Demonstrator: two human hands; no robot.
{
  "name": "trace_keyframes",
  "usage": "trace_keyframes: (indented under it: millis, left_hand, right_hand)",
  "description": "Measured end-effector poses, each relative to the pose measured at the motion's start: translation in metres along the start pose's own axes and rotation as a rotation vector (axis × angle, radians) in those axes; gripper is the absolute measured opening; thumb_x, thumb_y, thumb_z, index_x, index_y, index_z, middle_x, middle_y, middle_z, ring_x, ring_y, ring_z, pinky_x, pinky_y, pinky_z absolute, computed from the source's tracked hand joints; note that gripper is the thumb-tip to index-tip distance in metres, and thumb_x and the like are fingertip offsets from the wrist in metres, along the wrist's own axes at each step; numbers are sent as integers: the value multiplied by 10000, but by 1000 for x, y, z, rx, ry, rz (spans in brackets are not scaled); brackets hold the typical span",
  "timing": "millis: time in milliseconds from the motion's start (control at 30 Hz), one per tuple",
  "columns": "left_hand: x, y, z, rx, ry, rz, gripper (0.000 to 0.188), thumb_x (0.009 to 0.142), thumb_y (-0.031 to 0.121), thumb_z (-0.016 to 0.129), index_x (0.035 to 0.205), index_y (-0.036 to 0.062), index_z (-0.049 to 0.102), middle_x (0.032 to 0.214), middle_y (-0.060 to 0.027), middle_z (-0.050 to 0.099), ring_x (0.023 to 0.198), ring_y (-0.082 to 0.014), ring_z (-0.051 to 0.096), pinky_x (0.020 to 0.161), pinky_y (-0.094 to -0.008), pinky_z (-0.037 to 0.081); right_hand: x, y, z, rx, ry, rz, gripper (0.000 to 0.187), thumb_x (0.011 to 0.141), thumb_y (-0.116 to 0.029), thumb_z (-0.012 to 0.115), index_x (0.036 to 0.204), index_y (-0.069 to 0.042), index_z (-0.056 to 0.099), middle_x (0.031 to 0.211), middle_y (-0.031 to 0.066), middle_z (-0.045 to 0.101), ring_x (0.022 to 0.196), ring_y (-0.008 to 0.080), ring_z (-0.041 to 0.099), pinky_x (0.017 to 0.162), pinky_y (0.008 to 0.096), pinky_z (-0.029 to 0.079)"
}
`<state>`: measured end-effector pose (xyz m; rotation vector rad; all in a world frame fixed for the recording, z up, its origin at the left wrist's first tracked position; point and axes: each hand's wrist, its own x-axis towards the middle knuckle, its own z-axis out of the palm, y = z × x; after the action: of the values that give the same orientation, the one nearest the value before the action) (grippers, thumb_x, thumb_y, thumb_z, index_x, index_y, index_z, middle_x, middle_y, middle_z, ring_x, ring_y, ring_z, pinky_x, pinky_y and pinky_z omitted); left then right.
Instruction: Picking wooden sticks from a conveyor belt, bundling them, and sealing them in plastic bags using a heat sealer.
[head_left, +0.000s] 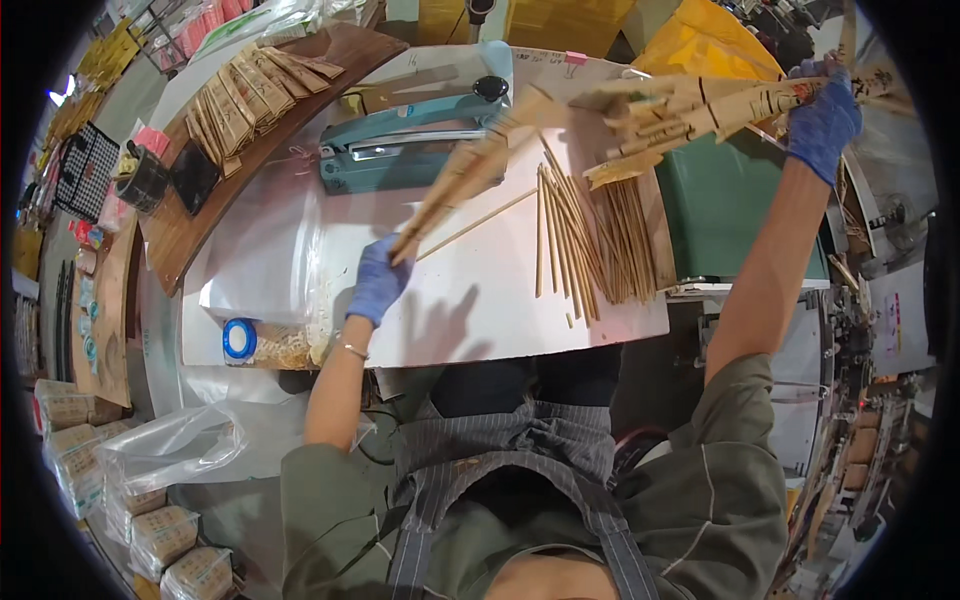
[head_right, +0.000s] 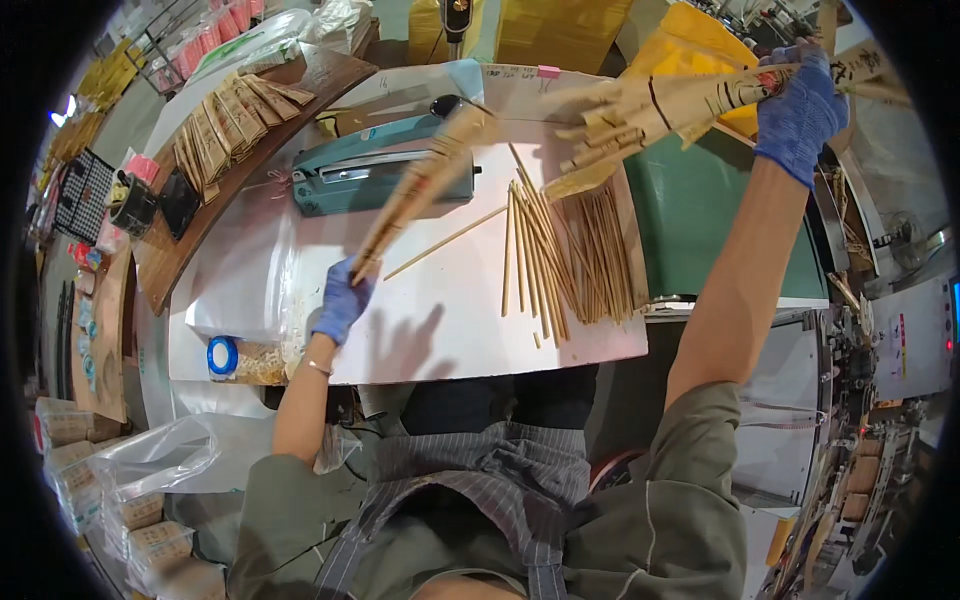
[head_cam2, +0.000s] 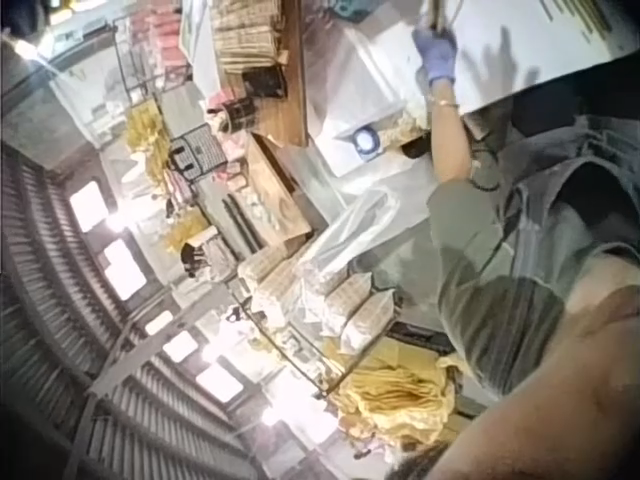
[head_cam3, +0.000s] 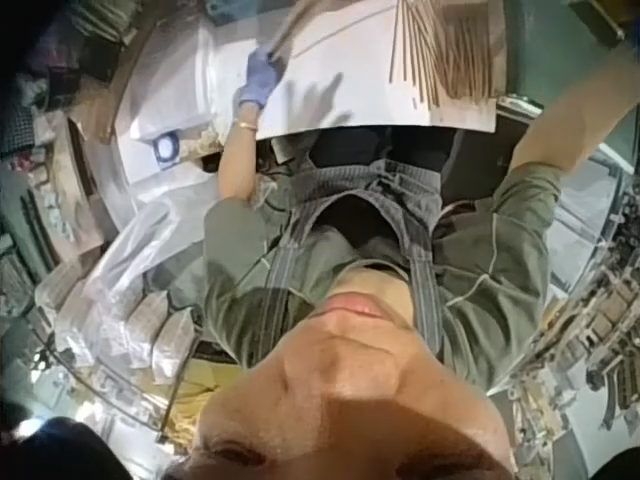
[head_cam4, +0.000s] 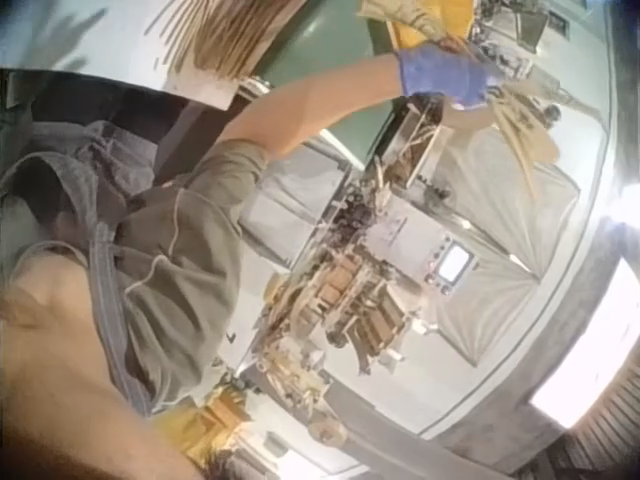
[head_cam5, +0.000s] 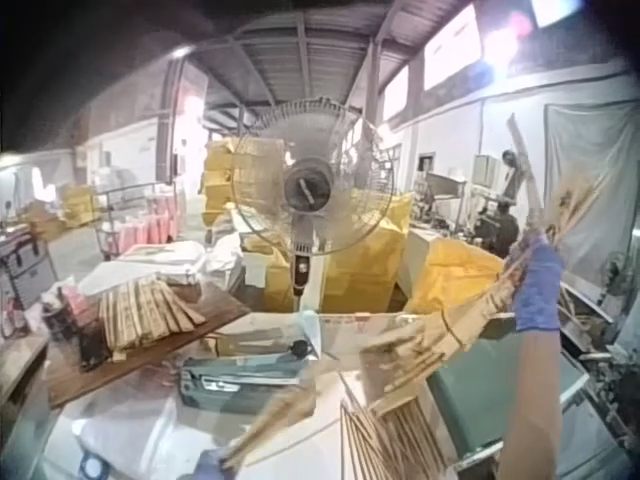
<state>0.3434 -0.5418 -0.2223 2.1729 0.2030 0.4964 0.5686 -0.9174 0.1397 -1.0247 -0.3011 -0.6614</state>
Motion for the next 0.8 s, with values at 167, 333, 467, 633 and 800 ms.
trace_keyframes:
  millis: [167,333,467,633,800]
  left_hand:
    - [10,29,16,-448,146,-264,270,815,241,617,707,-2,569,564,7,520,539,-70,450,485,-284,385]
    - [21,110,42,-91,86,-89,265,745,276,621,816,21,601,694,-236,570,666,-402,560,575,-407,445]
    - [15,130,29,217,60,-93,174,761,204,588,834,46,587,687,-195,594,653,-358,580,597,-385,475]
    - [-6,76,19,207,-44,-60,226,791,279,553,814,54,561,663,-186,584,650,-396,560,588,-466,444]
    - [-61,-11,-7,-396,221,-506,263,786,278,627,744,23,580,588,-8,514,486,-126,432,445,-278,361]
  right_hand:
    - [-66,78,6,-147,-497,-72,191,832,-209,541,919,-41,570,827,81,607,697,141,584,575,273,479]
    - [-194,122,72,-180,-427,292,132,741,-67,631,846,7,603,731,76,609,611,171,589,522,308,492]
    - [-190,119,82,-58,-349,588,85,718,-30,623,781,20,593,660,93,593,520,174,561,437,312,456]
    - [-154,130,62,-29,-268,386,50,759,-81,546,771,-38,523,579,70,521,501,180,517,471,285,429]
    - [-138,53,87,-42,-454,219,99,758,-56,565,841,-18,526,617,67,552,577,173,568,546,276,467]
